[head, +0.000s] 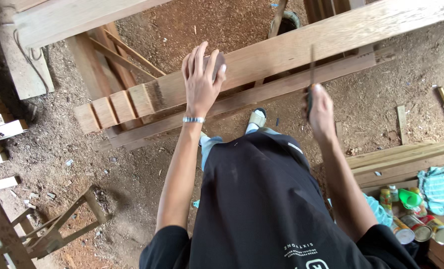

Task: The person uses a scraper and sandpaper to smooth the surface of a long wooden beam and its notched sections by hand.

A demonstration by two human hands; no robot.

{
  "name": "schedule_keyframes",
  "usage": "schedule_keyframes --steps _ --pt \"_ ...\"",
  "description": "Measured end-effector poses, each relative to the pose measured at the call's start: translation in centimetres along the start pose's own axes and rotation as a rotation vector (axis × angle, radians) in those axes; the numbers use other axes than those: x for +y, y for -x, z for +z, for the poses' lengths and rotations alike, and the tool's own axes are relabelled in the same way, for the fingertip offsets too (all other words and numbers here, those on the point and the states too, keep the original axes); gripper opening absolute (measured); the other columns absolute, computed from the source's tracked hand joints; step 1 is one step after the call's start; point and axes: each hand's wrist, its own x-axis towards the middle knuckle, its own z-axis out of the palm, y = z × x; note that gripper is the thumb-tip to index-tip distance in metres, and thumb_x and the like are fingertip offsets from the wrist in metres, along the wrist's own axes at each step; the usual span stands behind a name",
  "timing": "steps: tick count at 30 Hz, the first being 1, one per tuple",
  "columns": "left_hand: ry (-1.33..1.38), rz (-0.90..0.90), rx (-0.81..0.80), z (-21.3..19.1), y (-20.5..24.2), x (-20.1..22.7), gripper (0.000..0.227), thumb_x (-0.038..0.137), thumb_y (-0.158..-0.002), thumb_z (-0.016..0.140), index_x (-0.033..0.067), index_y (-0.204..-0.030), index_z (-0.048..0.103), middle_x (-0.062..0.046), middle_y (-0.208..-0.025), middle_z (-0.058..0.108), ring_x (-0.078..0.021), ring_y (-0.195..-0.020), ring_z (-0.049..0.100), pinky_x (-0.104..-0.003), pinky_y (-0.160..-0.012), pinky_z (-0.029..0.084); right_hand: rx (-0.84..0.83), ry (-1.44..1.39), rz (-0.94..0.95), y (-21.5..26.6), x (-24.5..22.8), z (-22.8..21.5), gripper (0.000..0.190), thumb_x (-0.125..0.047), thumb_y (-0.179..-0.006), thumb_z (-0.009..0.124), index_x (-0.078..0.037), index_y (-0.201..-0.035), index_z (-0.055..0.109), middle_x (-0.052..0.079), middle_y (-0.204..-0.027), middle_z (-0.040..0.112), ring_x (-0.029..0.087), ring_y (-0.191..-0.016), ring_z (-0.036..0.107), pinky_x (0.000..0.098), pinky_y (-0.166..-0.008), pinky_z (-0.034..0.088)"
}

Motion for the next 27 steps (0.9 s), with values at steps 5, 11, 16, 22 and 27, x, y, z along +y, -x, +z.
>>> schedule_keyframes --steps 5,11,16,22,27 --pt "0.02 0.075 0.037 -0.7 2.5 3.8 0.045 0.039 -0.105 0.063 0.0179 -0.145 0.059 -0.013 -0.161 0.041 -0.0294 -0.15 0.039 -0.053 -0.129 0.023 -0.019 0.094 -0.136 -2.1 -3.4 -2.7 0.032 -0.037 -0.114 0.04 -0.01 -0.104 0.055 -0.005 -0.075 0.052 0.005 -0.056 0.044 0.0223 -0.044 0.038" --pt "-0.033 0.132 -0.051 0.6 3.5 5.1 0.065 0.041 -0.1 0.073 0.0222 -0.157 0.046 -0.013 -0.17 0.027 -0.03 -0.158 0.027 -0.054 -0.132 0.016 -0.016 0.675 -0.414 -2.6 -0.5 -1.3 0.03 -0.03 -0.115 0.052 0.0 -0.115 0.052 0.007 -0.08 0.059 0.012 -0.06 0.052 0.0275 -0.045 0.043" --pt "-0.012 0.101 0.01 0.2 1.6 3.8 0.101 0.063 -0.085 0.081 0.0223 -0.163 0.03 -0.019 -0.17 0.015 -0.0351 -0.157 0.017 -0.06 -0.129 0.009 -0.005 0.717 -0.494 -1.2 1.5 -1.3 0.037 -0.032 -0.112 0.056 0.004 -0.121 0.049 0.016 -0.087 0.067 0.022 -0.068 0.066 0.0347 -0.054 0.053" --pt "-0.096 0.036 -0.074 -0.5 0.1 2.0 0.116 0.097 -0.078 0.049 0.0165 -0.161 0.035 -0.022 -0.161 0.032 -0.0374 -0.151 0.029 -0.063 -0.125 0.012 -0.144 0.799 -0.092 1.4 1.2 -3.3 0.043 -0.043 -0.105 0.055 0.0 -0.106 0.056 0.015 -0.073 0.067 0.023 -0.06 0.063 0.0403 -0.052 0.05" --pt "-0.125 0.051 -0.086 -0.5 0.2 2.1 0.119 0.102 -0.077 0.043 0.0133 -0.157 0.041 -0.018 -0.14 0.052 -0.0343 -0.137 0.045 -0.063 -0.121 0.019 -0.213 0.737 0.2 2.3 0.9 -1.4 0.043 -0.048 -0.105 0.051 -0.006 -0.105 0.061 0.013 -0.071 0.066 0.02 -0.055 0.057 0.0395 -0.049 0.046"
